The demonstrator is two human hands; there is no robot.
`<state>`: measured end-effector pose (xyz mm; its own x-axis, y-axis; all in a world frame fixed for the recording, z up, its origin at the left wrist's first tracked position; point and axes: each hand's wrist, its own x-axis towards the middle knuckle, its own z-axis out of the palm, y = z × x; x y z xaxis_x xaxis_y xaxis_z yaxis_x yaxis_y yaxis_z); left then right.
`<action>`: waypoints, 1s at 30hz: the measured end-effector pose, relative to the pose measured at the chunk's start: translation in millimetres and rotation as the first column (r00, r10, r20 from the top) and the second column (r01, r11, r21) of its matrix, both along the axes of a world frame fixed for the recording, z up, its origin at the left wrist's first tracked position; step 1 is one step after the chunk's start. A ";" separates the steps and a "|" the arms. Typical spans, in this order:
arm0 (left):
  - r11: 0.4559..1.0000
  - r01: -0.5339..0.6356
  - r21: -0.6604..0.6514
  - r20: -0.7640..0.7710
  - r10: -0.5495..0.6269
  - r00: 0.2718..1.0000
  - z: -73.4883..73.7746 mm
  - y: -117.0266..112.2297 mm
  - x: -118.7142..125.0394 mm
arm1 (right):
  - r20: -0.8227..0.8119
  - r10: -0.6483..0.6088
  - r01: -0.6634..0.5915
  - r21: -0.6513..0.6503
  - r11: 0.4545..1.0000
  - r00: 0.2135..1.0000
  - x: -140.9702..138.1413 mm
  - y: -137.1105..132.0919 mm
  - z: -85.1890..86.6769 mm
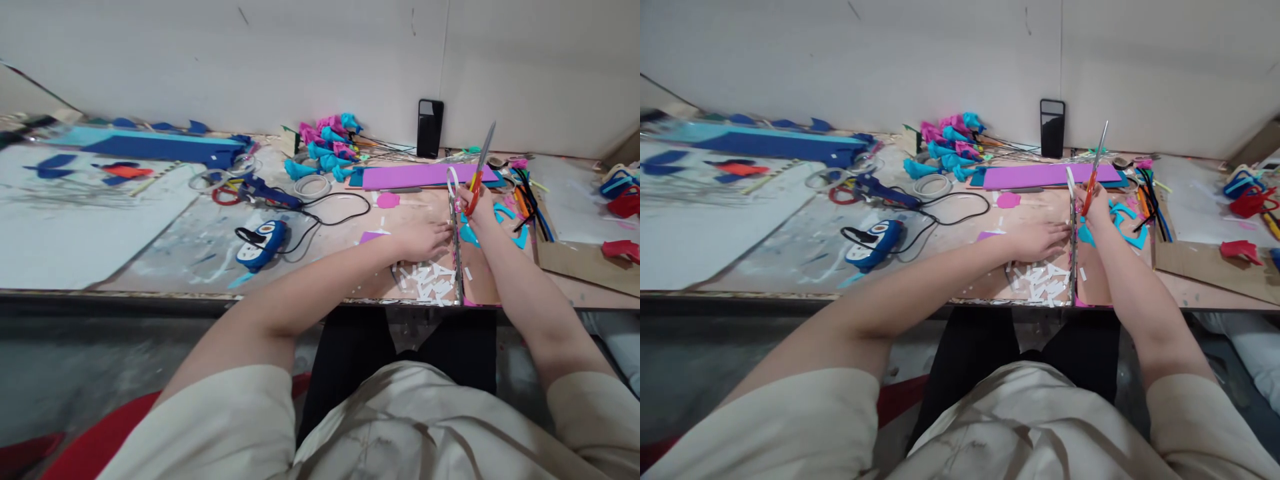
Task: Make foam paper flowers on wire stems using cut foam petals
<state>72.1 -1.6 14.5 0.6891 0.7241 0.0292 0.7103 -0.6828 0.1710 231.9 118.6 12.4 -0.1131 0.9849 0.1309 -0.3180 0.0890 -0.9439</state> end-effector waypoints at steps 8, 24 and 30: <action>0.983 0.178 -0.033 0.211 -0.168 0.963 -7.2 -82.6 -27.6 | 0.016 0.028 -0.029 0.016 0.999 0.999 -2.4 -4.2 -1.5; 0.853 -0.478 -0.211 0.088 0.503 0.860 28.2 -51.2 -132.6 | 0.010 0.031 -0.031 -0.023 0.999 0.999 -2.9 -3.0 -0.8; 0.893 -0.392 -0.221 -0.021 0.397 0.917 28.3 -43.9 -128.0 | 0.064 0.020 -0.020 -0.006 1.000 0.998 -2.2 -2.4 -2.3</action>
<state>-56.0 -45.5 42.7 0.3463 0.9267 -0.1463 0.9075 -0.2914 0.3026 229.6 116.2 10.2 -0.1407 0.9831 0.1174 -0.2582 0.0781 -0.9629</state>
